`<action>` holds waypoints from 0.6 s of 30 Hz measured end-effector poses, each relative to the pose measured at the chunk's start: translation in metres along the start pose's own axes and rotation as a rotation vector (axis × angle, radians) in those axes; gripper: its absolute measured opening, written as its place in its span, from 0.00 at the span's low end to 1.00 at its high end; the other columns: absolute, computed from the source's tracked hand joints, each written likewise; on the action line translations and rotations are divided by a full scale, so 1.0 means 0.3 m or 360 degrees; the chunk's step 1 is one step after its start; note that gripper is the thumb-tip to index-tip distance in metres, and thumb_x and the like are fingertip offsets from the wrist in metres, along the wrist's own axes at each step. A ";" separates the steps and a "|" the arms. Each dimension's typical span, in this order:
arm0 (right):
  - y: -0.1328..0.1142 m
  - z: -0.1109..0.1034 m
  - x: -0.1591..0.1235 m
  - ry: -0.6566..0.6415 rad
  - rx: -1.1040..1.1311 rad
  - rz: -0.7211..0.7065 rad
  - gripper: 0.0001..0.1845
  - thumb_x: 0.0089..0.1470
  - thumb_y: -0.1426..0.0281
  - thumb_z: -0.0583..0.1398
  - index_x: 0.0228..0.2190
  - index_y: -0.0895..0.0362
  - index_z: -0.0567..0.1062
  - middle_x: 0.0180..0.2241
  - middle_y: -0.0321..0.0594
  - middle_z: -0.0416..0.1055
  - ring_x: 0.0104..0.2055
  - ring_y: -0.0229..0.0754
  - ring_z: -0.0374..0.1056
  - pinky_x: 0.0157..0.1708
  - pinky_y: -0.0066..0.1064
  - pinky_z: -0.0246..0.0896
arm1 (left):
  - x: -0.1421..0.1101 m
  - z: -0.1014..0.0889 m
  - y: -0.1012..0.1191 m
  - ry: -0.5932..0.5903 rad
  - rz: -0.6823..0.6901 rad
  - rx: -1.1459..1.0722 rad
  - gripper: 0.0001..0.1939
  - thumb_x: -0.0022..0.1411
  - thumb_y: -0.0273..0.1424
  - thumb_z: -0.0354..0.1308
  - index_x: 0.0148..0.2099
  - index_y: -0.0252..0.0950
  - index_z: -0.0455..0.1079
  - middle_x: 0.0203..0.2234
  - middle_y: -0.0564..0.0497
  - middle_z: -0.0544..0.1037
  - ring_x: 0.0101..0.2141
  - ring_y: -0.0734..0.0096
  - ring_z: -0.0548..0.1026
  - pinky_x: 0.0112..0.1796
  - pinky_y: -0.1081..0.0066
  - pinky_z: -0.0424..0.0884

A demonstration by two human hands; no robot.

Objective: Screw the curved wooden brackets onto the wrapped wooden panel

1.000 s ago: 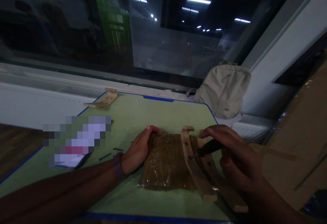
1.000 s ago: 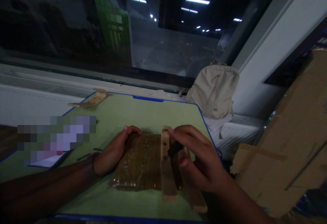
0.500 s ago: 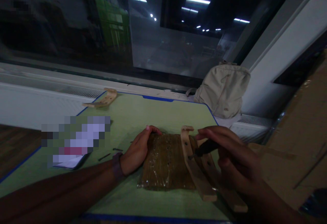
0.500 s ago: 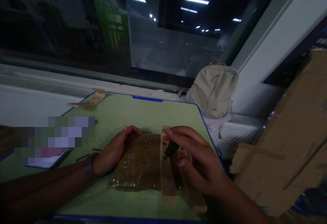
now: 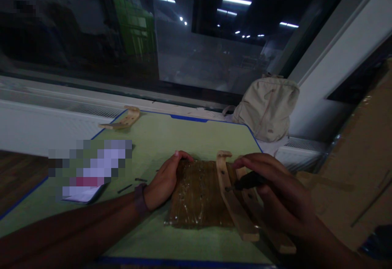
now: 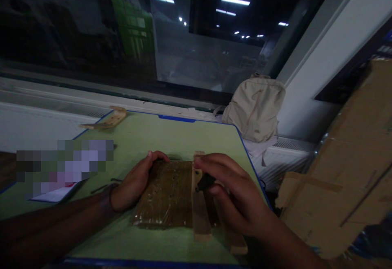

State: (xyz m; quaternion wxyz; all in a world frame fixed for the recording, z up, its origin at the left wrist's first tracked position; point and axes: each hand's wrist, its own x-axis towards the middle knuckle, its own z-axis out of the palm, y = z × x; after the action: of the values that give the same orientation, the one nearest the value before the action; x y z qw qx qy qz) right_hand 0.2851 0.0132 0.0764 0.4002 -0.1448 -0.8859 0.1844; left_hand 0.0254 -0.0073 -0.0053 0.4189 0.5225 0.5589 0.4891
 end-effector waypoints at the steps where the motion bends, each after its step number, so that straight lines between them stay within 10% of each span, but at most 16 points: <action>1: 0.002 0.006 -0.001 0.0029 0.0038 0.0029 0.23 0.66 0.73 0.53 0.60 0.51 0.67 0.49 0.45 0.74 0.53 0.45 0.70 0.50 0.39 0.70 | 0.001 0.000 -0.002 -0.0007 -0.0002 -0.0011 0.29 0.72 0.50 0.35 0.40 0.39 0.72 0.37 0.49 0.78 0.42 0.57 0.74 0.50 0.56 0.68; 7: 0.037 0.016 0.002 0.0381 0.0225 0.0062 0.22 0.57 0.76 0.64 0.51 0.46 0.73 0.36 0.37 0.73 0.37 0.41 0.71 0.34 0.34 0.70 | 0.000 0.000 -0.003 -0.0004 -0.0063 -0.0043 0.30 0.71 0.52 0.35 0.41 0.40 0.72 0.37 0.49 0.78 0.42 0.56 0.74 0.48 0.57 0.68; 18: 0.047 0.031 -0.001 0.0150 0.0199 0.0117 0.25 0.66 0.72 0.52 0.63 0.48 0.61 0.44 0.43 0.72 0.48 0.44 0.70 0.46 0.41 0.70 | 0.002 -0.013 -0.025 -0.0011 -0.0057 0.0019 0.31 0.69 0.56 0.35 0.42 0.42 0.73 0.35 0.51 0.79 0.40 0.57 0.74 0.43 0.61 0.68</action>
State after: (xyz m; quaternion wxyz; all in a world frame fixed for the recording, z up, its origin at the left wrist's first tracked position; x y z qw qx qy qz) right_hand 0.2797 0.0237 0.0641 0.4428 -0.1604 -0.8469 0.2470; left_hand 0.0202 -0.0070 -0.0121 0.4264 0.5166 0.5697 0.4762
